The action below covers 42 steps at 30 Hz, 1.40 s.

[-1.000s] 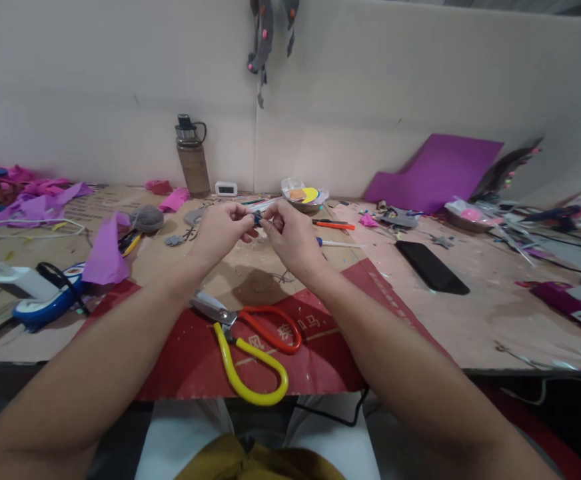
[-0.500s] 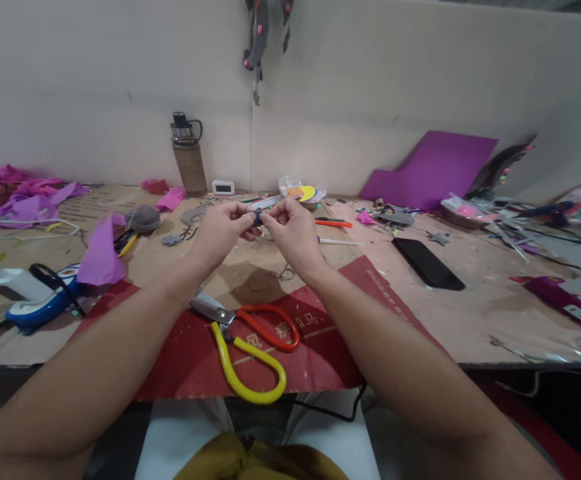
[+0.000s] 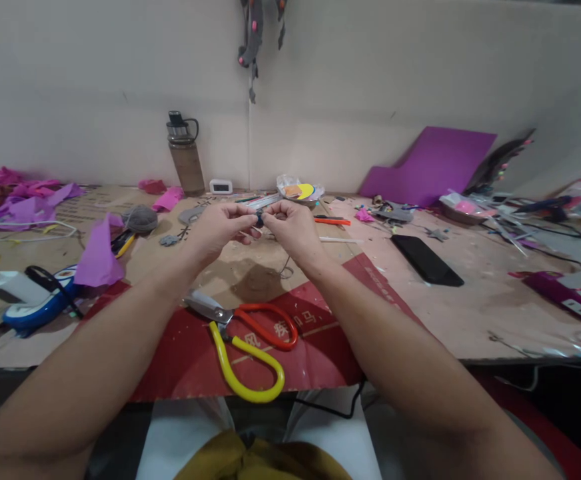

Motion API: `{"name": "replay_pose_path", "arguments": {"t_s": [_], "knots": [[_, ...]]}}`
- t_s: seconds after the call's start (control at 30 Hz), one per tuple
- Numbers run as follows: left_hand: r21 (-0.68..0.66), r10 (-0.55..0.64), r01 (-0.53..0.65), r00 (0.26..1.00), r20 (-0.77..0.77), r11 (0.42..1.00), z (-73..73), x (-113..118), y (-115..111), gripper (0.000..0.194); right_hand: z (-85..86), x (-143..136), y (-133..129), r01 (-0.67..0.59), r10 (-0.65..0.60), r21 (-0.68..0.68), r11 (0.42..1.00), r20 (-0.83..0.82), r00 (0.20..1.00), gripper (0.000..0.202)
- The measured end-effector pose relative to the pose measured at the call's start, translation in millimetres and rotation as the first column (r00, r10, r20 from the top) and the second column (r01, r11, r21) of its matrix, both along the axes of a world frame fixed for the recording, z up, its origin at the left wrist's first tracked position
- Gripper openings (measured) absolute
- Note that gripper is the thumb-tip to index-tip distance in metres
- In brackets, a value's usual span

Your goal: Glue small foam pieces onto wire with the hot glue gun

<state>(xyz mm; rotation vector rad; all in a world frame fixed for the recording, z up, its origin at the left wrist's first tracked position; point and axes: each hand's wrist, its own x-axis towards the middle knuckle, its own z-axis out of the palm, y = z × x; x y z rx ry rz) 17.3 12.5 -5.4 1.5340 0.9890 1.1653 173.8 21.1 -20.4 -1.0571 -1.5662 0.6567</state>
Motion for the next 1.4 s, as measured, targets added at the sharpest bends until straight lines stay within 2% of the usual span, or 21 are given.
{"name": "replay_pose_path", "arguments": {"t_s": [0.17, 0.37, 0.47, 0.6, 0.67, 0.77, 0.9, 0.97, 1.0, 1.03, 1.07, 1.1, 1.17, 1.23, 1.3, 1.33, 1.4], "knots": [[0.081, 0.106, -0.102, 0.993, -0.045, 0.991, -0.9, 2.3, -1.0, 0.013, 2.6, -2.9, -7.0, 0.056, -0.06, 0.029, 0.998, 0.119, 0.991, 0.011], [0.115, 0.275, -0.278, 0.96, 0.044, 0.954, -1.3, -3.0, 6.2, 0.006, 2.4, -5.6, -12.9, 0.039, -0.048, 0.075, 0.996, 0.125, 0.991, 0.011], [0.141, 0.339, -0.351, 0.935, 0.102, 0.926, -4.3, -8.8, 14.7, 0.005, -0.5, -6.3, -12.8, -0.002, -0.015, 0.125, 0.992, 0.133, 0.991, 0.01], [0.113, 0.331, -0.36, 0.918, 0.217, 0.926, -8.7, -13.4, 23.8, 0.005, -6.4, -9.7, -12.9, -0.1, 0.078, 0.156, 0.983, 0.145, 0.986, 0.016], [0.095, 0.337, -0.375, 0.899, 0.281, 0.922, -9.8, -16.3, 27.8, 0.004, -7.6, -13.3, -16.6, -0.164, 0.131, 0.153, 0.974, 0.209, 0.969, 0.017], [0.044, 0.369, -0.416, 0.845, 0.388, 0.908, -9.7, -24.5, 34.7, 0.001, -5.3, -21.5, -30.1, -0.258, 0.186, 0.15, 0.954, 0.377, 0.907, 0.02], [-0.034, 0.414, -0.464, 0.751, 0.514, 0.885, -7.8, -40.4, 42.5, 0.006, -1.7, -32.1, -57.4, -0.403, 0.244, 0.13, 0.906, 0.619, 0.747, 0.025], [-0.072, 0.439, -0.483, 0.711, 0.549, 0.872, -7.2, -46.8, 44.4, 0.007, 0.1, -33.2, -71.5, -0.369, 0.158, 0.151, 0.917, 0.712, 0.684, 0.022], [-0.09, 0.452, -0.489, 0.698, 0.555, 0.867, -7.2, -49.0, 44.8, 0.007, 2.1, -31.9, -78.7, -0.299, 0.073, 0.187, 0.936, 0.727, 0.683, 0.018], [-0.103, 0.458, -0.489, 0.694, 0.556, 0.866, -7.4, -50.5, 45.0, 0.008, 5.4, -29.4, -86.2, -0.221, -0.006, 0.226, 0.949, 0.712, 0.702, 0.021], [-0.11, 0.46, -0.487, 0.694, 0.553, 0.866, -7.8, -51.1, 44.9, 0.008, 9.9, -25.8, -94.3, -0.179, -0.03, 0.234, 0.956, 0.682, 0.731, 0.031], [-0.111, 0.46, -0.484, 0.698, 0.549, 0.868, -8.5, -51.2, 44.7, 0.008, 15.9, -21.3, -103.1, -0.212, 0.019, 0.227, 0.951, 0.638, 0.77, 0.037], [-0.104, 0.451, -0.475, 0.712, 0.537, 0.874, -10.3, -50.0, 43.9, 0.006, 30.4, -11.4, -122.6, -0.365, 0.227, 0.197, 0.91, 0.499, 0.836, 0.037], [-0.097, 0.441, -0.461, 0.735, 0.515, 0.882, -12.3, -48.1, 43.0, 0.003, 44.5, -2.9, -141.5, -0.546, 0.477, 0.123, 0.829, 0.354, 0.804, 0.033], [-0.085, 0.428, -0.447, 0.759, 0.49, 0.89, -14.3, -46.4, 42.4, 0.003, 53.3, 2.2, -153.1, -0.641, 0.596, 0.091, 0.763, 0.286, 0.75, 0.028], [-0.075, 0.421, -0.441, 0.771, 0.478, 0.894, -15.3, -45.8, 42.2, 0.005, 54.4, 3.7, -153.6, -0.635, 0.595, 0.096, 0.767, 0.265, 0.759, 0.027], [-0.05, 0.413, -0.44, 0.79, 0.453, 0.897, -17.0, -45.2, 42.1, 0.008, 49.4, 7.0, -141.3, -0.517, 0.479, 0.124, 0.847, 0.245, 0.843, 0.026]]}}
